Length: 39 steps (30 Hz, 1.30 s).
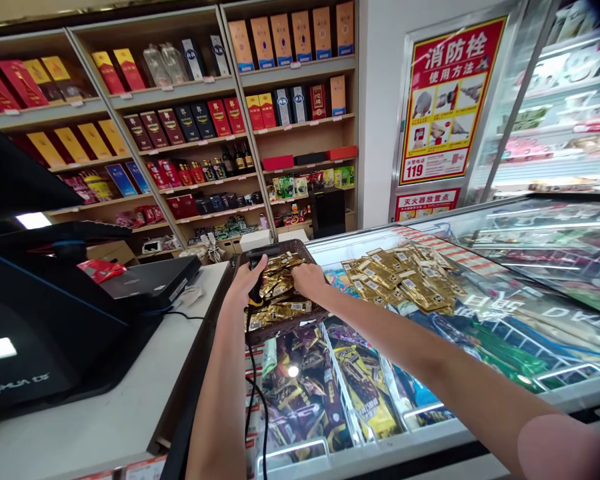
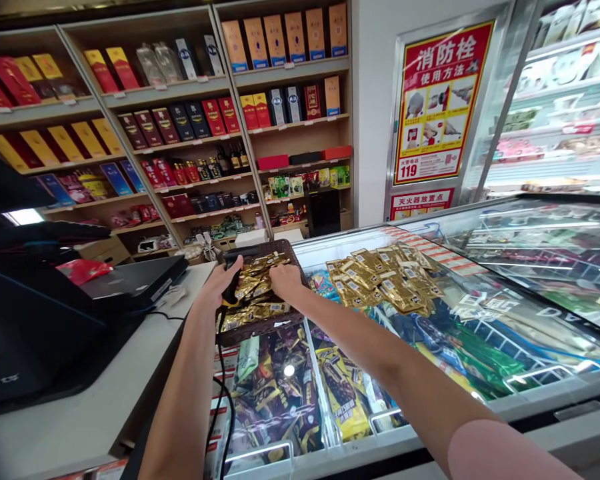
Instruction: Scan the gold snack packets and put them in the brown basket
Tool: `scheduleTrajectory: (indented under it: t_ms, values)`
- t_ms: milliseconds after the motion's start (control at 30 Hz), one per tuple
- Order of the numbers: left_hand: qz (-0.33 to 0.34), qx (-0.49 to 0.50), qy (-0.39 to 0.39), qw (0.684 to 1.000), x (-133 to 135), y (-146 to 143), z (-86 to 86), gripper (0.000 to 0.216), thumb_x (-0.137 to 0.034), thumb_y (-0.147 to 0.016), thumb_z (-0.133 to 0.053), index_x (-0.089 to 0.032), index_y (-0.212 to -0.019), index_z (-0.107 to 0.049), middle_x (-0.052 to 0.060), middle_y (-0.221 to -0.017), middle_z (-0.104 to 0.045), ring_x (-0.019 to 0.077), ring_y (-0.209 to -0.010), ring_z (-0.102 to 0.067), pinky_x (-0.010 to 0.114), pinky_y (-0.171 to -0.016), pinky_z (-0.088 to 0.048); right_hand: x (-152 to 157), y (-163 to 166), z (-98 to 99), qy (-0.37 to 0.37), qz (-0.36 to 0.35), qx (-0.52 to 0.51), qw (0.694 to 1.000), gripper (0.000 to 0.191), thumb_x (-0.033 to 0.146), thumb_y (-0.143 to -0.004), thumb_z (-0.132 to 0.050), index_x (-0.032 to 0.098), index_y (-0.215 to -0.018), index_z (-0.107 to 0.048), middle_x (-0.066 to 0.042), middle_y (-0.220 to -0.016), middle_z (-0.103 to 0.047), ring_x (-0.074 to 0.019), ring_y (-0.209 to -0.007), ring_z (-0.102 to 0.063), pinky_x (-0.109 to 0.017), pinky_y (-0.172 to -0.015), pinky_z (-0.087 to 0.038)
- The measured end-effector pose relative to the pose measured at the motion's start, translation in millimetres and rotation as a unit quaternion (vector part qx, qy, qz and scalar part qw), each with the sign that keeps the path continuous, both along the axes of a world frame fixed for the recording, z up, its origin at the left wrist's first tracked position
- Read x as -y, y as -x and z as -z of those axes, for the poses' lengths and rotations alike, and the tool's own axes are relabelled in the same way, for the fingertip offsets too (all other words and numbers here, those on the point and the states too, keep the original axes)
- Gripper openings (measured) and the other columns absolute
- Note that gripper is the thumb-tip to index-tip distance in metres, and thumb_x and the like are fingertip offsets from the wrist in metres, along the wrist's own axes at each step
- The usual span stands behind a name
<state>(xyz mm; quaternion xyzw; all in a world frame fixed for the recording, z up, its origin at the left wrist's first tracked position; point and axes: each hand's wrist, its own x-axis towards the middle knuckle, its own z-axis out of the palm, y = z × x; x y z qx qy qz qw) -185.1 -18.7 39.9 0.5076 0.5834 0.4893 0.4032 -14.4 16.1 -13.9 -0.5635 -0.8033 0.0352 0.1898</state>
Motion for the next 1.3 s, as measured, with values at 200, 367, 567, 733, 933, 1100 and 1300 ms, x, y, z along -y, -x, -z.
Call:
scheduleTrajectory:
  t_ms: [200,367,567,733,933,1100,1300]
  values:
    - [0.025,-0.019,0.000,0.999,0.1,-5.4,0.5,0.067,-0.076,-0.058,-0.079,-0.017,-0.087,-0.063,-0.001,-0.067,-0.058,0.0106,-0.052,-0.053,0.023,-0.047,-0.042,3.3,-66.5,5.7,0.025,0.004,-0.163,0.986,0.033,0.045,-0.093,-0.061,0.022,-0.114,-0.075,-0.009,-0.088,-0.077,-0.0247,-0.081,-0.071,-0.031,-0.069,-0.049]
    - [0.033,-0.032,0.009,0.999,5.9,-11.4,-5.2,0.068,-0.075,-0.057,-0.080,-0.018,-0.089,-0.060,-0.003,-0.070,-0.057,0.0106,-0.054,-0.055,0.023,-0.050,-0.044,-10.7,-98.5,13.6,-0.011,0.106,-0.313,0.944,0.022,0.038,-0.080,-0.076,0.021,-0.094,-0.072,-0.005,-0.083,-0.074,-0.0238,-0.081,-0.071,-0.032,-0.076,-0.052]
    - [0.067,-0.041,0.013,0.997,11.0,-16.5,-10.1,0.066,-0.073,-0.059,-0.080,-0.019,-0.090,-0.059,-0.003,-0.073,-0.057,0.0101,-0.057,-0.054,0.023,-0.052,-0.043,-30.9,-113.9,11.0,-0.035,0.086,-0.568,0.818,0.045,0.023,-0.082,-0.064,0.025,-0.126,-0.054,0.000,-0.095,-0.074,-0.0165,-0.072,-0.071,-0.029,-0.068,-0.056]
    - [0.112,-0.081,0.035,0.990,20.2,-17.9,-18.0,0.063,-0.073,-0.066,-0.077,-0.019,-0.092,-0.059,-0.003,-0.067,-0.058,0.0106,-0.054,-0.052,0.023,-0.051,-0.041,-39.9,-134.0,0.9,-0.017,0.087,-0.571,0.816,0.022,0.037,-0.080,-0.067,0.019,-0.092,-0.067,-0.005,-0.084,-0.075,-0.0203,-0.078,-0.070,-0.030,-0.067,-0.055]
    - [0.172,-0.098,0.038,0.980,39.5,-28.6,-34.2,0.064,-0.075,-0.070,-0.072,-0.019,-0.095,-0.057,-0.004,-0.060,-0.055,0.0105,-0.051,-0.050,0.022,-0.049,-0.036,-38.4,-149.4,-1.9,-0.035,0.114,-0.429,0.895,0.019,0.036,-0.082,-0.064,0.019,-0.075,-0.071,-0.003,-0.073,-0.072,-0.0198,-0.074,-0.066,-0.029,-0.070,-0.046]
    - [0.231,-0.174,0.034,0.957,48.9,-37.3,-37.8,0.057,-0.073,-0.078,-0.066,-0.019,-0.096,-0.058,-0.003,-0.056,-0.056,0.0114,-0.052,-0.048,0.022,-0.050,-0.033,-32.9,-153.5,-6.0,-0.001,0.094,-0.420,0.903,0.023,0.037,-0.081,-0.063,0.018,-0.071,-0.070,-0.001,-0.065,-0.066,-0.0165,-0.065,-0.059,-0.027,-0.062,-0.039]
    - [0.220,-0.247,0.037,0.943,46.6,-40.8,-34.7,0.055,-0.074,-0.080,-0.063,-0.020,-0.090,-0.056,0.000,-0.059,-0.061,0.0139,-0.056,-0.054,0.024,-0.054,-0.036,-29.2,-157.4,-7.0,0.067,0.070,-0.453,0.886,0.024,0.041,-0.080,-0.063,0.018,-0.075,-0.068,0.002,-0.060,-0.058,-0.0135,-0.056,-0.049,-0.026,-0.055,-0.035]
